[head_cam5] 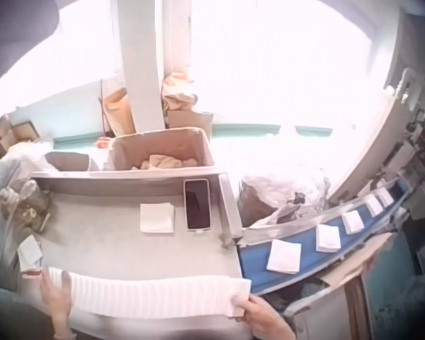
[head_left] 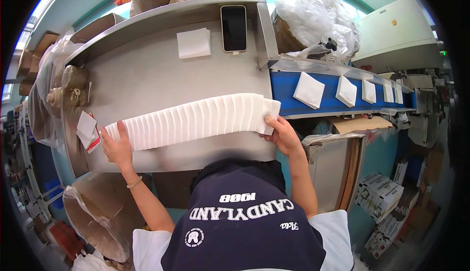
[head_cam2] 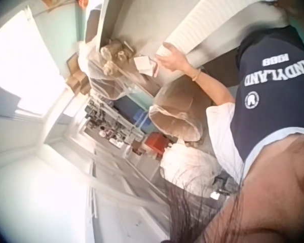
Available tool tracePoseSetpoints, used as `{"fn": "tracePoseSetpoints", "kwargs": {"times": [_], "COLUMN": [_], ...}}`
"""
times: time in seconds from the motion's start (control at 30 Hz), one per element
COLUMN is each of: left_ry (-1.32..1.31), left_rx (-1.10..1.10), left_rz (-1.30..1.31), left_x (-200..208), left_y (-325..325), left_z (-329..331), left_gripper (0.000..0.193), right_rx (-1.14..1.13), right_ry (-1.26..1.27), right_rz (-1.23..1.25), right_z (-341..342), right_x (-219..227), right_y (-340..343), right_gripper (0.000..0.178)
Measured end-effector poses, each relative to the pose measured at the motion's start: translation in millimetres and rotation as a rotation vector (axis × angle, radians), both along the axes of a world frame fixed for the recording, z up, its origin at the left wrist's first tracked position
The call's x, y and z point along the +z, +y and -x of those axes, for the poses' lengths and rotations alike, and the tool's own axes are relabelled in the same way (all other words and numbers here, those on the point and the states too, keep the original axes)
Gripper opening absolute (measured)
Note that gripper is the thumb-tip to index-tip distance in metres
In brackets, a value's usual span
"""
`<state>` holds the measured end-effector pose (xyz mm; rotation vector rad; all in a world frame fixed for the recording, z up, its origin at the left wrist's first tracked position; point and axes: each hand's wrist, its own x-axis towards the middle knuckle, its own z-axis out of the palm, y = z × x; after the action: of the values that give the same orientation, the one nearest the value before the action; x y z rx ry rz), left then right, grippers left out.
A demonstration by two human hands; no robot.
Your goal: The person collects rows of white pads from a machine chute, carries them to a workbench, and separates them into small stacks by hand before placing them onto a conveyor belt.
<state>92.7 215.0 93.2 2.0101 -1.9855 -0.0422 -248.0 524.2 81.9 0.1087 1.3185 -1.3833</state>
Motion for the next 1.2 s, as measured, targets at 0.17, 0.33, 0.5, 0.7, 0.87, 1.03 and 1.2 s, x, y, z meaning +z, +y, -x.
{"fn": "tracePoseSetpoints", "kwargs": {"times": [0.17,0.33,0.5,0.7,0.87,1.03,1.2], "left_ry": [0.012,0.001,0.022,0.048,0.045,0.063,0.057], "left_rx": [-0.029,0.007,0.01,-0.022,-0.013,-0.005,-0.011], "left_rz": [0.021,-0.002,-0.002,-0.028,-0.08,-0.09,-0.094], "left_x": [0,3,4,4,8,7,10], "left_y": [2,1,4,7,9,10,13], "left_z": [7,12,14,20,26,26,35], "left_gripper": [0.08,0.08,0.08,0.08,0.081,0.081,0.081], "right_rx": [-0.4,0.042,-0.091,-0.385,0.072,-0.037,-0.395], "right_ry": [0.229,0.684,-0.01,0.194,0.698,0.177,0.193], "right_rz": [-0.018,-0.12,0.027,-0.029,-0.099,-0.05,-0.007], "right_z": [8,-19,-4,10,-22,-11,2], "right_x": [7,12,7,-3,15,0,-4], "right_y": [-14,-45,-15,-11,-44,-15,-11], "right_gripper": [0.04,0.055,0.037,0.031,0.049,0.033,0.04]}}
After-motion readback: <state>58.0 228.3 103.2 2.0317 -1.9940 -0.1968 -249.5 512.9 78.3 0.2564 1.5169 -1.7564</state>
